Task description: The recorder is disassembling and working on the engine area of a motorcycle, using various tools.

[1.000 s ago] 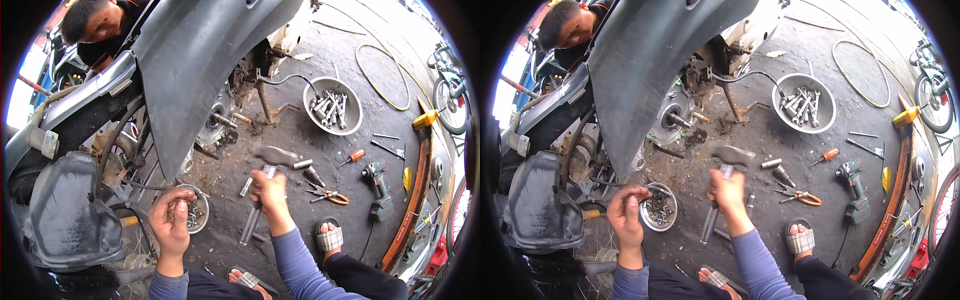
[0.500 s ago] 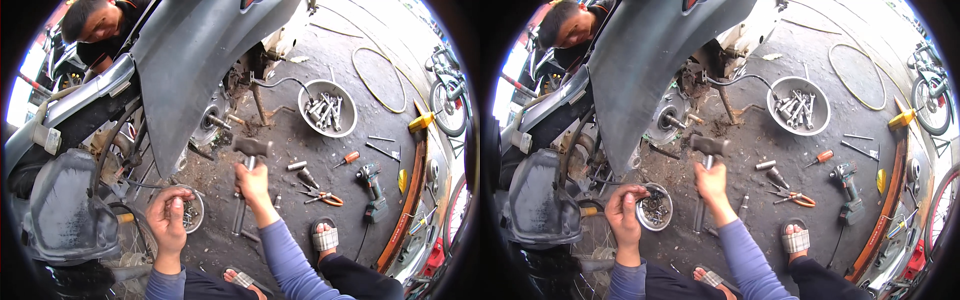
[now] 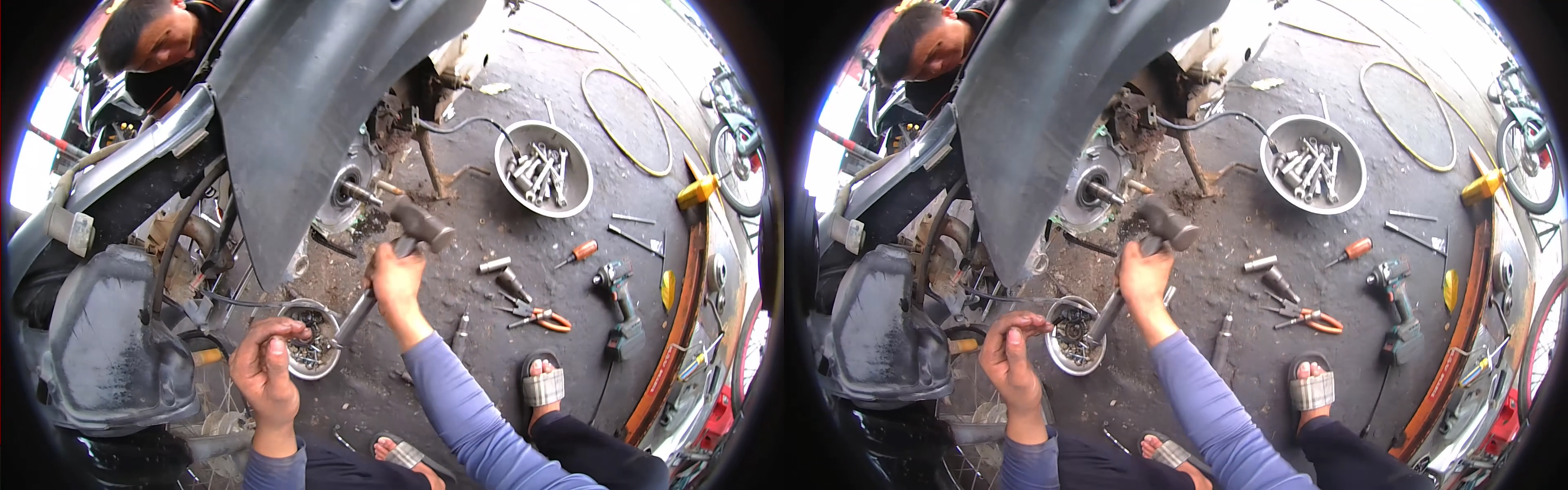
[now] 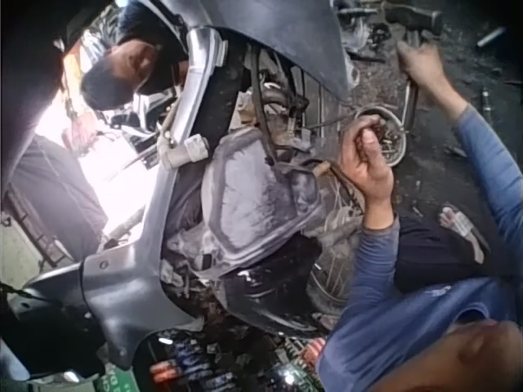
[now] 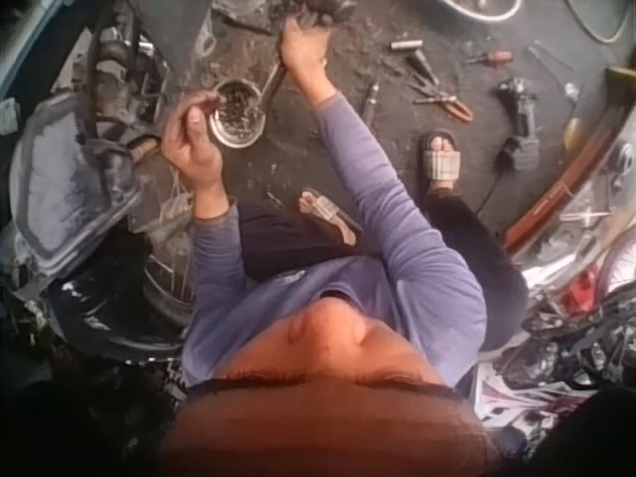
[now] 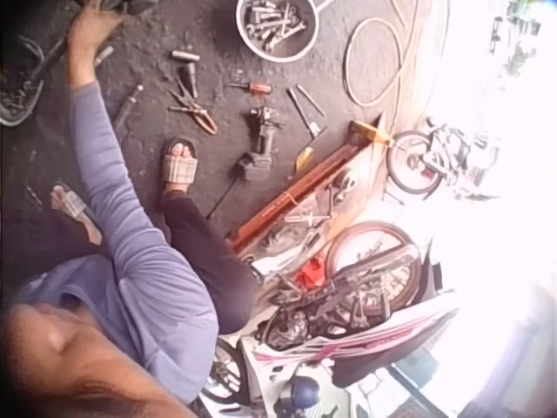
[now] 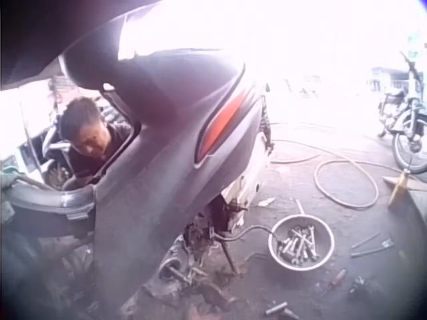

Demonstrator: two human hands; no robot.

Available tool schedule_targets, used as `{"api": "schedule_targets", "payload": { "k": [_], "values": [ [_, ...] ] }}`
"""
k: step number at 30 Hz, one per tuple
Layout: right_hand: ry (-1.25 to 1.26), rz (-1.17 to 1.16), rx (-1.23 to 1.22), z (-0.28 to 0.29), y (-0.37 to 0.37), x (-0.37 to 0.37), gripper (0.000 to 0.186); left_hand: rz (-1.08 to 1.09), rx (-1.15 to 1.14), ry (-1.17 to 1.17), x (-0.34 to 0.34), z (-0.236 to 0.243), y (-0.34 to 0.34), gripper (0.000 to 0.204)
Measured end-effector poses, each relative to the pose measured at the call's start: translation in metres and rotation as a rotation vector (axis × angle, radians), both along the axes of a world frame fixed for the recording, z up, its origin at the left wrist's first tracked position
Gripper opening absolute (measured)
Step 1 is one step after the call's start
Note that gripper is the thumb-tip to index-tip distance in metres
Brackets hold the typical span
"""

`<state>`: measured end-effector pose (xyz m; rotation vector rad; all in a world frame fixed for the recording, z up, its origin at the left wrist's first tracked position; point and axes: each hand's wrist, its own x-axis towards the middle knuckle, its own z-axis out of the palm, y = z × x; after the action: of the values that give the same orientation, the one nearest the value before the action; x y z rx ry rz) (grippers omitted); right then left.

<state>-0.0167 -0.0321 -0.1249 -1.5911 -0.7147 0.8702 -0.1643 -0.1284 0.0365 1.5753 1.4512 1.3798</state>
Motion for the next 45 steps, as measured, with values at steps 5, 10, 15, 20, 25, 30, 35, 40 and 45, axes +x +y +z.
{"api": "schedule_targets", "payload": {
  "k": [5, 10, 15, 20, 25, 30, 35, 40, 45],
  "values": [
    [0.689, 0.194, -0.142, 0.014, -0.043, 0.018, 0.02, -0.059, -0.006, -0.001, 0.008, -0.004, 0.009, 0.026],
    [0.877, -0.462, 0.221, 0.013, -0.049, 0.131, 0.022, -0.04, -0.021, -0.002, -0.002, 0.001, 0.005, 0.025],
    [0.919, -0.74, 0.595, 0.027, -0.015, 0.162, 0.03, -0.034, -0.011, -0.013, -0.004, 0.0, 0.004, 0.025],
    [0.678, 0.307, -0.202, 0.028, 0.007, -0.018, 0.02, -0.005, 0.023, -0.011, 0.001, -0.002, 0.008, 0.024],
    [0.924, -0.061, -0.034, 0.026, -0.039, 0.054, 0.024, -0.031, 0.02, 0.007, -0.004, 0.002, 0.003, 0.025],
    [0.899, -0.625, 0.481, 0.014, -0.028, 0.179, 0.029, 0.041, 0.047, -0.045, -0.008, 0.004, -0.003, 0.023],
    [0.152, -0.259, 0.134, -0.017, 0.02, 0.028, 0.022, 0.042, 0.052, -0.069, 0.005, 0.001, 0.005, 0.023],
    [0.76, 0.016, -0.225, -0.005, -0.019, 0.023, 0.021, 0.026, 0.012, -0.079, -0.003, -0.005, 0.006, 0.022],
    [0.735, -0.432, 0.084, -0.009, -0.031, 0.134, 0.02, 0.006, 0.005, -0.01, -0.003, -0.007, 0.01, 0.023]
  ]
}}
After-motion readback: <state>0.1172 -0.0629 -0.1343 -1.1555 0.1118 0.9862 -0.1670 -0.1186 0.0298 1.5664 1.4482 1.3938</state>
